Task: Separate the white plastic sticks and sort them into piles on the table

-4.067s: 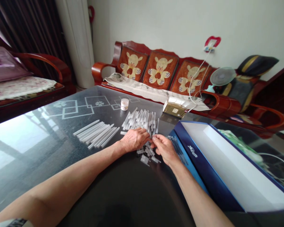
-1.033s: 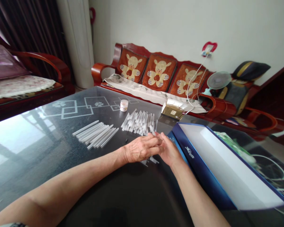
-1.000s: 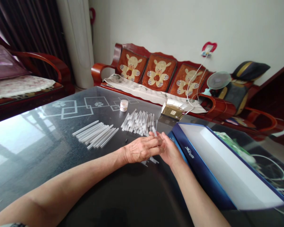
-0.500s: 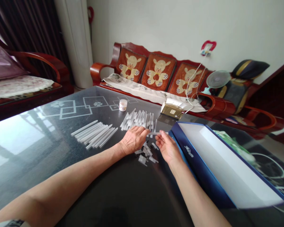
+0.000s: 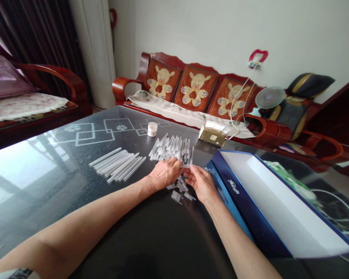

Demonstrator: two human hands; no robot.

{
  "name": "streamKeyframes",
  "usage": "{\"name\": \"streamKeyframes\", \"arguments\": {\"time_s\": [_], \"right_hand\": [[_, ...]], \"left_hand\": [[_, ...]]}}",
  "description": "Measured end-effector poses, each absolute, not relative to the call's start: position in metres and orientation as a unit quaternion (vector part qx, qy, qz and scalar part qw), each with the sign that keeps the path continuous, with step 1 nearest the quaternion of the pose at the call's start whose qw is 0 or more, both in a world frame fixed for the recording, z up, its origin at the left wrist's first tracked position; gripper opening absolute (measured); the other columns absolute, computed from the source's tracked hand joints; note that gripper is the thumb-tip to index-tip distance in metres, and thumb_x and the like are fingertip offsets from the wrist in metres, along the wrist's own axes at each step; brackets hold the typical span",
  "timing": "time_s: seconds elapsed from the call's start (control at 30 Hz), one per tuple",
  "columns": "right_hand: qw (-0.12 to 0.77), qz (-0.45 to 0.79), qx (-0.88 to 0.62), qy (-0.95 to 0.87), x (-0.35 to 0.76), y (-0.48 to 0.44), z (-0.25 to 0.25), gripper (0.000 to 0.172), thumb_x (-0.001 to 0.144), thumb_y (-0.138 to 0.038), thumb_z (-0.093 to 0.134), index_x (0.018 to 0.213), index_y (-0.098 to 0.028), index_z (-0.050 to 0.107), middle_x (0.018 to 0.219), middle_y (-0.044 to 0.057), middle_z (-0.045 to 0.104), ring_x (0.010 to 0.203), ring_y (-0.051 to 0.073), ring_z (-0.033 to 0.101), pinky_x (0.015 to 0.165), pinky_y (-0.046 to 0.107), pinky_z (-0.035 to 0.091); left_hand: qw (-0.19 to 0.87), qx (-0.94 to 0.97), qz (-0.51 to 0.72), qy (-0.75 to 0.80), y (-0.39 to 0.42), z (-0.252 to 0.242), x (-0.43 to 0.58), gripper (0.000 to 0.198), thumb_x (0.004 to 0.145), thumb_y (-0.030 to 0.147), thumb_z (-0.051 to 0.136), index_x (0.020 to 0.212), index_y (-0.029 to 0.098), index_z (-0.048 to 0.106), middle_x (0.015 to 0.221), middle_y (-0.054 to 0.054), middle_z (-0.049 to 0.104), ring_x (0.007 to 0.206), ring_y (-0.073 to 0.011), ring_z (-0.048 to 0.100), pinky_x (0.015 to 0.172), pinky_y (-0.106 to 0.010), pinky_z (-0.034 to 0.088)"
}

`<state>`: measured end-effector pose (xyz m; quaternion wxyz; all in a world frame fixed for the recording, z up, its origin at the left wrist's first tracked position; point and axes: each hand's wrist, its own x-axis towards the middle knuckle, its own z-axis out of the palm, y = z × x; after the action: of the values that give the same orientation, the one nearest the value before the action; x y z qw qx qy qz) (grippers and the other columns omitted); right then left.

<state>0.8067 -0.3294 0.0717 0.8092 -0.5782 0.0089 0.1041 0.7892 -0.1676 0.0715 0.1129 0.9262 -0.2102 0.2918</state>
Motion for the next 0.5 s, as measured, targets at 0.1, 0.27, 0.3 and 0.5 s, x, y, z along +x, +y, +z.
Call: {"name": "streamKeyframes", "arguments": {"time_s": [0.1, 0.27, 0.3, 0.5], "right_hand": [[0.815, 0.099, -0.57, 0.012, 0.806, -0.327, 0.07, 0.035, 0.059, -0.036, 0.083, 0.081, -0.016, 0.066, 0.072, 0.003, 0.071, 0.064, 0.014, 0.065, 0.051, 0.02, 0.049], [0.839, 0.047, -0.542, 0.002, 0.805, -0.32, 0.069, 0.027, 0.061, -0.033, 0.082, 0.076, -0.017, 0.066, 0.071, 0.002, 0.07, 0.067, 0.014, 0.066, 0.056, 0.022, 0.051], [0.843, 0.042, -0.537, -0.002, 0.804, -0.319, 0.069, 0.026, 0.062, -0.033, 0.081, 0.076, -0.017, 0.066, 0.071, 0.002, 0.071, 0.067, 0.014, 0.066, 0.057, 0.022, 0.051], [0.848, 0.051, -0.526, -0.041, 0.804, -0.321, 0.069, 0.024, 0.066, -0.036, 0.079, 0.077, -0.017, 0.068, 0.074, 0.002, 0.07, 0.069, 0.014, 0.065, 0.062, 0.024, 0.053]], "left_hand": [[0.113, 0.92, 0.301, -0.223, -0.168, 0.067, 0.792, 0.036, 0.097, 0.036, 0.036, 0.081, 0.013, 0.058, 0.075, -0.006, 0.057, 0.064, -0.014, 0.056, 0.051, -0.022, 0.04], [0.129, 0.92, 0.285, -0.235, -0.168, 0.066, 0.793, 0.032, 0.097, 0.032, 0.036, 0.081, 0.013, 0.058, 0.073, -0.005, 0.057, 0.06, -0.0126, 0.054, 0.05, -0.021, 0.038], [0.143, 0.922, 0.273, -0.233, -0.169, 0.068, 0.792, 0.031, 0.097, 0.031, 0.037, 0.082, 0.013, 0.058, 0.074, -0.005, 0.058, 0.061, -0.0128, 0.055, 0.051, -0.021, 0.039], [0.296, 0.915, 0.186, -0.201, -0.17, 0.084, 0.789, 0.026, 0.092, 0.029, 0.045, 0.078, 0.015, 0.062, 0.068, -0.003, 0.062, 0.063, -0.0125, 0.058, 0.061, -0.022, 0.043]]}}
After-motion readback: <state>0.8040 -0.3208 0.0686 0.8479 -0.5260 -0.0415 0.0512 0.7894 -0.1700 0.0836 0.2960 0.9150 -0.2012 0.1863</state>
